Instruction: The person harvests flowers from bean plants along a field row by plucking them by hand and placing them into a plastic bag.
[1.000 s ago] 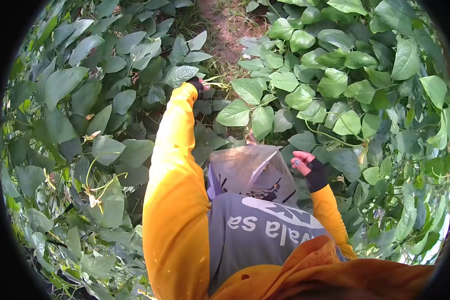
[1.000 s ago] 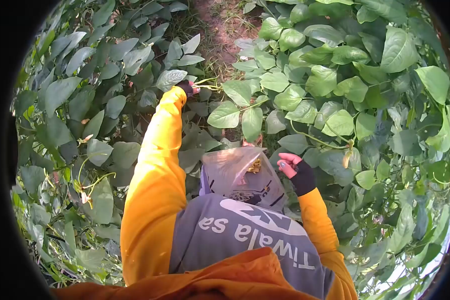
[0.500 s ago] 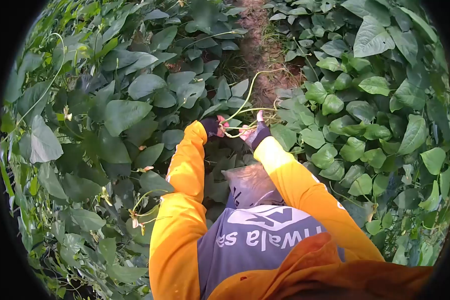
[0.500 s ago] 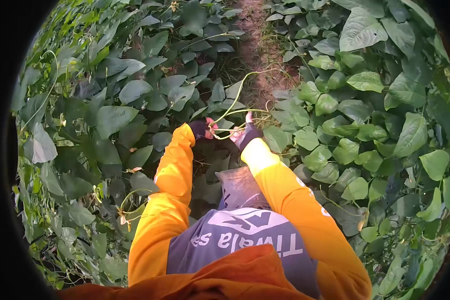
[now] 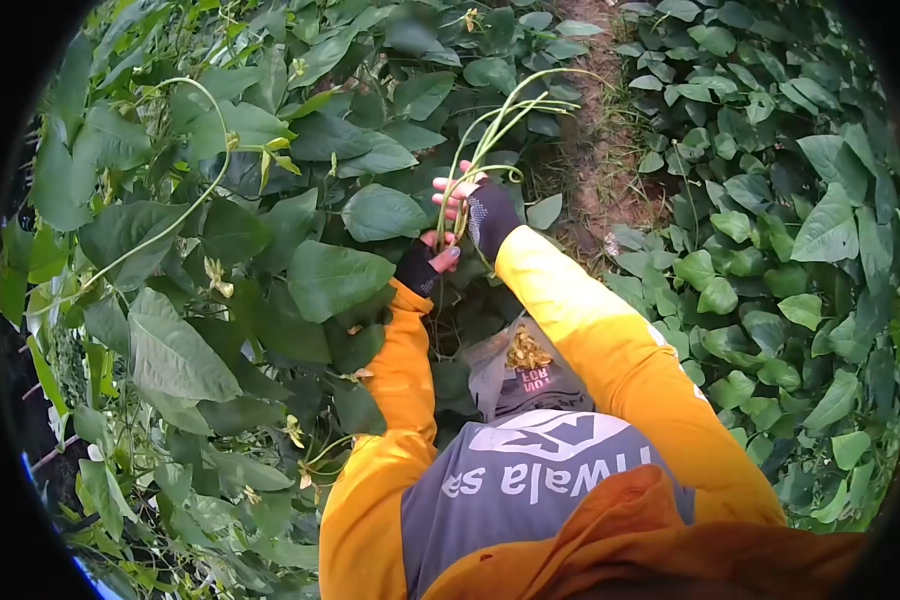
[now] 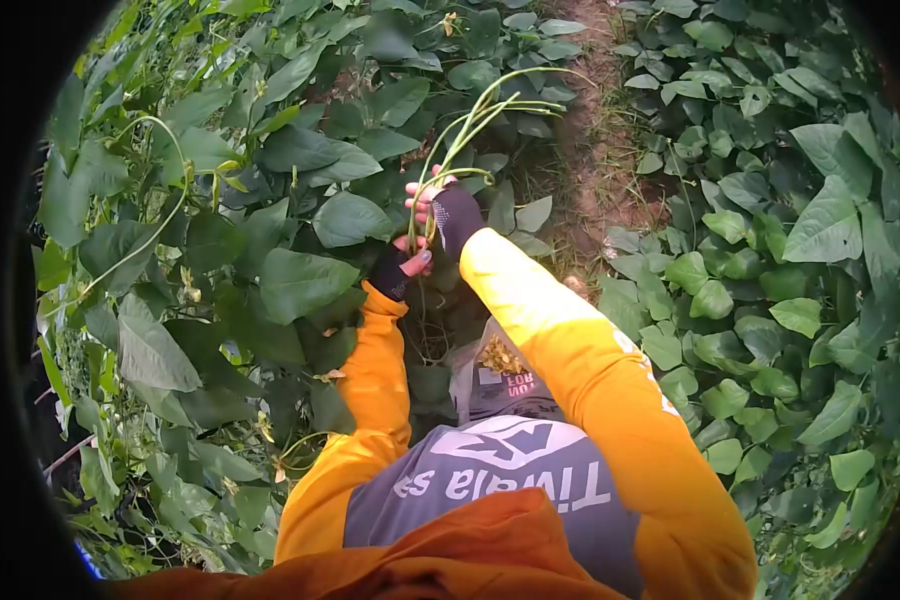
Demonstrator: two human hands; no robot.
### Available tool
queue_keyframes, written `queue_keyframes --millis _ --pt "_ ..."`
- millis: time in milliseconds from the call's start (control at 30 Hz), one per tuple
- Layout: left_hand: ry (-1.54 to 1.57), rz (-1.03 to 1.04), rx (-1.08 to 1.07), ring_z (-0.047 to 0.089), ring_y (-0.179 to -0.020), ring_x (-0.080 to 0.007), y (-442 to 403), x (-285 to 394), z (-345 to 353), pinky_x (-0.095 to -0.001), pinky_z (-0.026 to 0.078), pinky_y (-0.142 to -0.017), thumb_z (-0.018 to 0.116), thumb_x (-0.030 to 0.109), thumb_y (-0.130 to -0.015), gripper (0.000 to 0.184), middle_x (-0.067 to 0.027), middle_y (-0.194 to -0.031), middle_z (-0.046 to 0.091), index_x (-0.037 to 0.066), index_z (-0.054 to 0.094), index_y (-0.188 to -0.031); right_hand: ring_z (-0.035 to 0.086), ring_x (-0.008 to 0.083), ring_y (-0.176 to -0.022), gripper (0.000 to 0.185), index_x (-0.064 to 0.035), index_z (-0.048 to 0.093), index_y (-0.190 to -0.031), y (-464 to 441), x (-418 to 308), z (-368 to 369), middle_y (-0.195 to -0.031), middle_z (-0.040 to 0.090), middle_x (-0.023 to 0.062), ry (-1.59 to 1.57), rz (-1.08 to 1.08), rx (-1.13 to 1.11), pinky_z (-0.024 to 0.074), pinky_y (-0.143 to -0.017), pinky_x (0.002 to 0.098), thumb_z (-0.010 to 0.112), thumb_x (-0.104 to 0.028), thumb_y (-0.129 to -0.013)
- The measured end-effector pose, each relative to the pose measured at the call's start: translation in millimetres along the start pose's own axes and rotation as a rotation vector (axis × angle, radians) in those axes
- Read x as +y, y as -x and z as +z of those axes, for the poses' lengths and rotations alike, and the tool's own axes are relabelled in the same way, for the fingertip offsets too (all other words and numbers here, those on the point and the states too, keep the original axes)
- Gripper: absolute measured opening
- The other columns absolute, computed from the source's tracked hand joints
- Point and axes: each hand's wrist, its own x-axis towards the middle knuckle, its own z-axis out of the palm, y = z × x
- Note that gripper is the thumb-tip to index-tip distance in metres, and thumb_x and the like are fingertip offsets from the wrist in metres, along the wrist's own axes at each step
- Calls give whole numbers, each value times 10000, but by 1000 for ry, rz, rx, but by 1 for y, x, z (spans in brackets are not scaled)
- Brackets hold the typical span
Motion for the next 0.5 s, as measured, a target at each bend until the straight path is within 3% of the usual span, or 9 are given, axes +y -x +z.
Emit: queue_keyframes --millis 33,67,100,167,200,367,500 --pt "100 67 120 547 -684 -98 5 5 -5 -236 460 -607 647 165 -834 280 -14 -790 558 51 511 -1050 552 279 -1050 505 -115 338 -1309 -7 4 26 -1162 574 142 64 48 -24 430 -915 417 527 -128 -841" --pt "170 185 160 561 -669 -101 -4 -21 -26 -219 451 -567 615 183 -860 269 -48 -899 584 49 496 -1062 549 253 -1054 432 -102 373 -1296 -46 27 36 -1168 574 125 189 90 -28 422 -921 399 481 -158 -881" --pt "107 -74 124 591 -896 -211 -32 -123 -141 -325 483 -777 646 195 -829 482 -129 -1148 505 33 446 -1238 546 227 -1057 376 -90 408 -1282 -91 52 42 -1174 573 108 323 124 -39 415 -928 382 434 -189 -921" --pt "207 124 422 588 -903 -214 3 -73 -102 -328 480 -782 647 197 -828 488 -131 -1153 502 35 444 -1241 544 191 -1052 344 -79 470 -1242 -128 83 63 -1166 576 86 110 40 -319 395 -935 342 341 -238 -966" --pt "217 147 505 587 -906 -215 13 -68 -93 -329 478 -784 648 198 -827 490 -132 -1155 501 35 443 -1242 543 196 -1055 346 -80 479 -1232 -136 88 69 -1165 577 90 116 10 -350 396 -935 343 364 -245 -950" --pt "187 159 706 578 -924 -222 23 -60 -77 -336 470 -797 651 202 -824 504 -138 -1167 493 38 438 -1250 540 225 -1071 373 -80 523 -1181 -118 123 41 -1162 581 109 603 36 -226 401 -934 349 480 -278 -869" --pt "123 162 751 572 -938 -228 14 -57 -70 -341 464 -808 654 206 -822 514 -142 -1177 487 41 434 -1256 537 248 -1084 405 -80 559 -1141 -142 151 2 -1159 585 124 793 53 -125 406 -933 353 573 -304 -804"
